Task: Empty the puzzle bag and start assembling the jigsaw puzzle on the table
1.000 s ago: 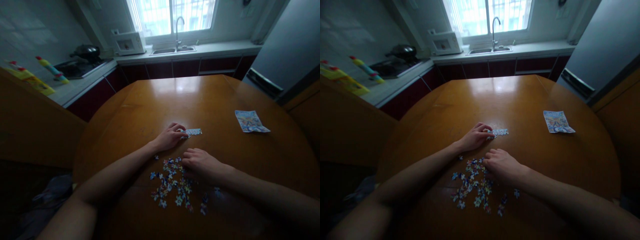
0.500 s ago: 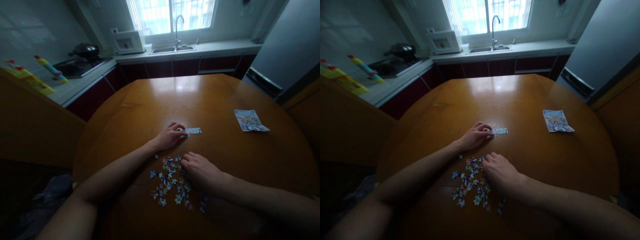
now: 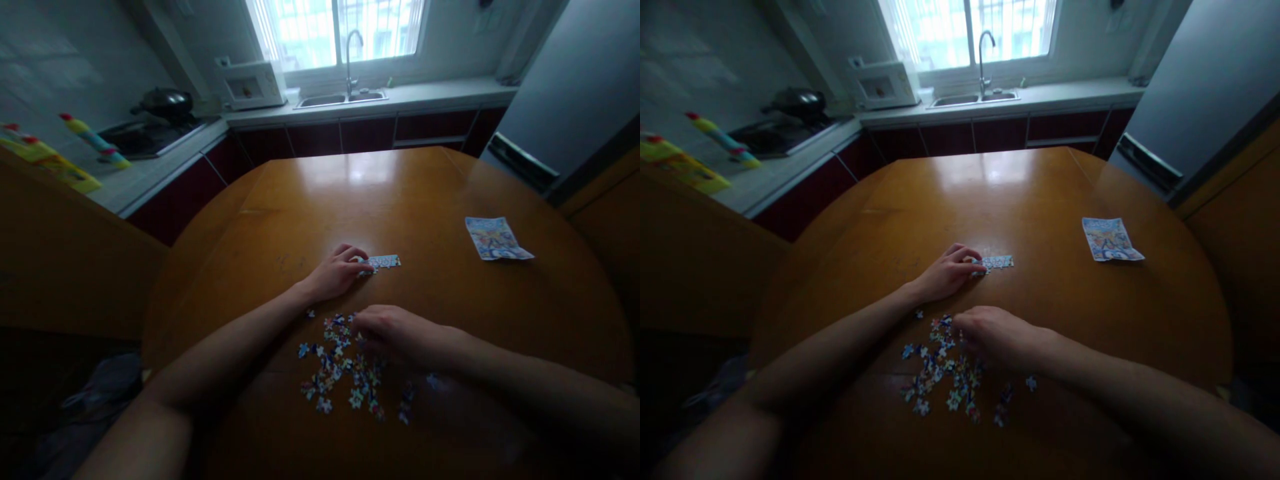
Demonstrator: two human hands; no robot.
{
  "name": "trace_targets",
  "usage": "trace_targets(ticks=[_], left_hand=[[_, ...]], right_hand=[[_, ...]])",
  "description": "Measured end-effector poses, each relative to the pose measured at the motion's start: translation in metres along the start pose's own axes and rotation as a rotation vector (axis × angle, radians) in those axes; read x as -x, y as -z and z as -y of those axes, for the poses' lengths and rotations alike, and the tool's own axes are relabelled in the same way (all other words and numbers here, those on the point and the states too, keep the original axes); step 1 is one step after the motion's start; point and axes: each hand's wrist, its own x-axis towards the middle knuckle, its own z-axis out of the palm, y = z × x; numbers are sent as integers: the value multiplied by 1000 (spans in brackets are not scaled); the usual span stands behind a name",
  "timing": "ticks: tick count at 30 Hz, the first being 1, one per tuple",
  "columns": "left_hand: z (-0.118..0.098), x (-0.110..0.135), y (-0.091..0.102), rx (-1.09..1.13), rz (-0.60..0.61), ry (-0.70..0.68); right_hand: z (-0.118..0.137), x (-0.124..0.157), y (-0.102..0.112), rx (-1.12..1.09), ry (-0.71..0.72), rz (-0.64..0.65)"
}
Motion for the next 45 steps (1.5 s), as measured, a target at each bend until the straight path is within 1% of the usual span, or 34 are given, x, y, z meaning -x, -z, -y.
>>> trace_targets(ticks=[1, 3, 5, 7, 9, 11, 13, 18, 26, 29, 32, 35, 38, 45], left_hand=[[0, 0, 0, 0, -9, -3], [0, -1, 0, 7, -54, -19], [-1, -2, 1, 11, -135, -33], [-3, -3, 2, 6, -230, -43], [-6, -5, 2, -3, -293, -61], [-8, -5, 4, -6, -304, -80], [-10, -5, 5, -5, -286, -99], [-10, -4, 8, -14, -243, -144], [-10, -2, 5, -54, -188, -140], [-10, -2, 5, -55, -173, -110], [-11, -3, 6, -48, -167, -75], [-10, -4, 7, -28, -194, -53], [-9, -5, 6, 0, -225, -36], [-7, -5, 5, 37, -268, -20]], right_hand=[[-4, -2, 5, -56, 17, -70], [-19, -7, 17, -148, 16, -265], [-40, -11, 27, -231, -4, -428], [-63, -14, 34, -367, -54, -513], [-81, -16, 36, -503, -124, -560], [-91, -16, 34, -601, -172, -567], [-94, -17, 31, -650, -189, -542], [-91, -18, 25, -672, -166, -463], [-97, -19, 25, -679, -122, -402], [-95, -20, 21, -589, -101, -456], [-92, -20, 18, -366, -64, -568], [-89, -20, 18, -146, 40, -644], [-89, -20, 18, -53, 145, -656], [-88, -20, 19, 21, 186, -639]])
